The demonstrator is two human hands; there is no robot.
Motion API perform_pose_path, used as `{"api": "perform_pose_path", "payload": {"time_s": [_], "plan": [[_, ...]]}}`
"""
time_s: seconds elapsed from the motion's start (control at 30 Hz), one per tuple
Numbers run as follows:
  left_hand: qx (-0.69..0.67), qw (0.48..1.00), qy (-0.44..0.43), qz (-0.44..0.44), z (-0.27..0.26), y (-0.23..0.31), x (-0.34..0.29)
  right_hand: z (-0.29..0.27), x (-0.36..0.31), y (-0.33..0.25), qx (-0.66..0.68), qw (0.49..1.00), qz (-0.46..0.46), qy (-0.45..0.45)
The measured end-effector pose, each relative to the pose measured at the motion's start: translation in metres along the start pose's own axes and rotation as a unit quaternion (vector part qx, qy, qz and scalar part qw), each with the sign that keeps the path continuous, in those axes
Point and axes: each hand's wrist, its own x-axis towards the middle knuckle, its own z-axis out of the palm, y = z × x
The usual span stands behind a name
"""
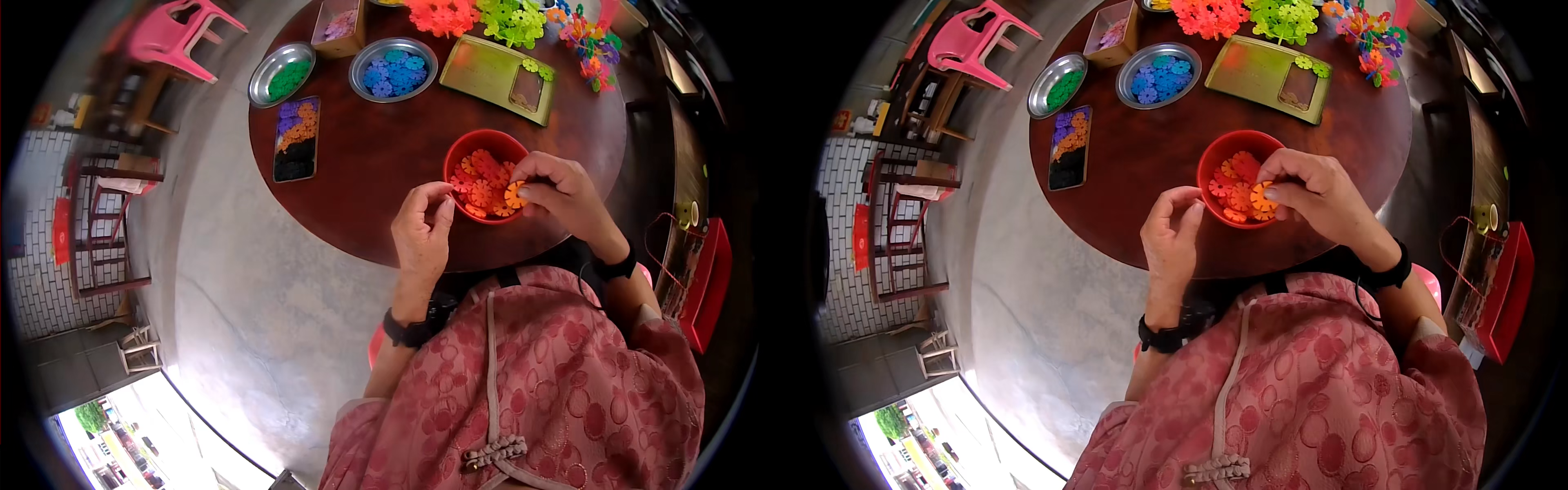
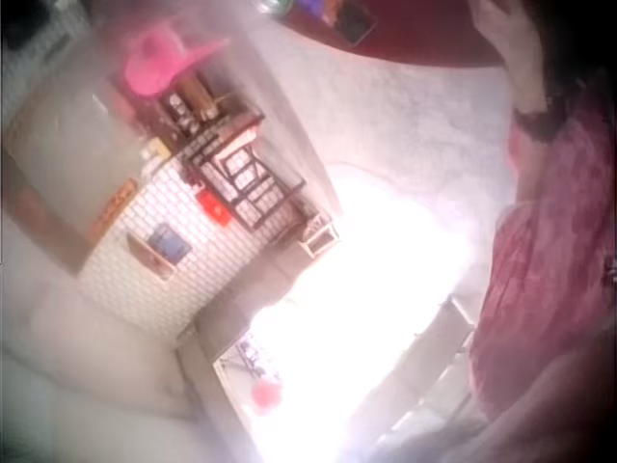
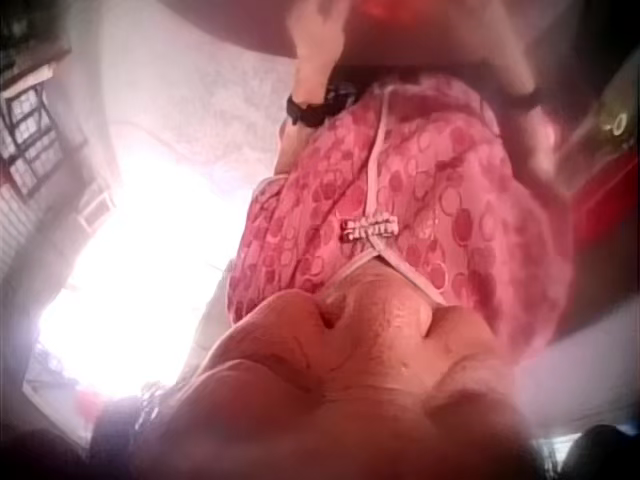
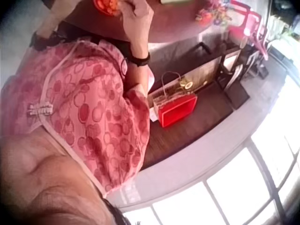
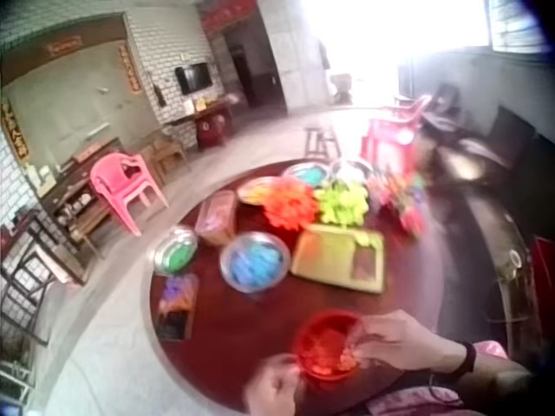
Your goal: Assembling interlocking star-shaped toy blocks at a table.
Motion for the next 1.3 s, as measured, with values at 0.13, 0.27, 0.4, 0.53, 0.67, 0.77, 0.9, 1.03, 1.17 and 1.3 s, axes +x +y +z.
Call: {"api": "perform_pose_path", "payload": {"time_s": [0.13,0.27,0.4,0.53,0.67,0.77,0.9,1.03,1.17,1.3], "plan": [[-0.108,0.994,-0.013,0.009,0.005,0.005,-0.003,0.02,0.019,0.003,0.095,0.992,-0.068,-0.047],[-0.136,0.99,-0.036,0.009,0.005,0.004,-0.007,0.032,0.026,-0.008,0.119,0.988,-0.044,-0.085],[-0.098,0.994,-0.04,-0.015,-0.001,-0.001,-0.005,0.027,0.036,-0.006,-0.009,0.991,-0.132,-0.032],[-0.228,0.97,0.048,-0.072,-0.004,0.004,-0.002,0.012,0.05,0.008,-0.26,0.931,-0.252,0.032],[-0.229,0.967,0.071,-0.084,-0.009,0.0,0.001,0.021,0.05,0.021,-0.387,0.886,-0.257,0.009],[-0.242,0.963,0.068,-0.097,-0.008,0.0,0.001,0.027,0.051,0.034,-0.417,0.879,-0.232,0.03],[-0.244,0.962,0.056,-0.106,-0.007,-0.001,-0.001,0.027,0.054,0.034,-0.437,0.876,-0.204,0.017],[-0.246,0.961,0.04,-0.123,-0.004,0.0,-0.001,0.021,0.056,0.031,-0.38,0.895,-0.232,0.041],[-0.248,0.961,0.038,-0.119,-0.004,0.002,0.0,0.016,0.052,0.019,-0.258,0.941,-0.213,0.037],[-0.238,0.961,0.024,-0.137,-0.006,0.002,-0.001,0.019,0.042,0.003,-0.058,0.998,0.024,-0.031]]}}
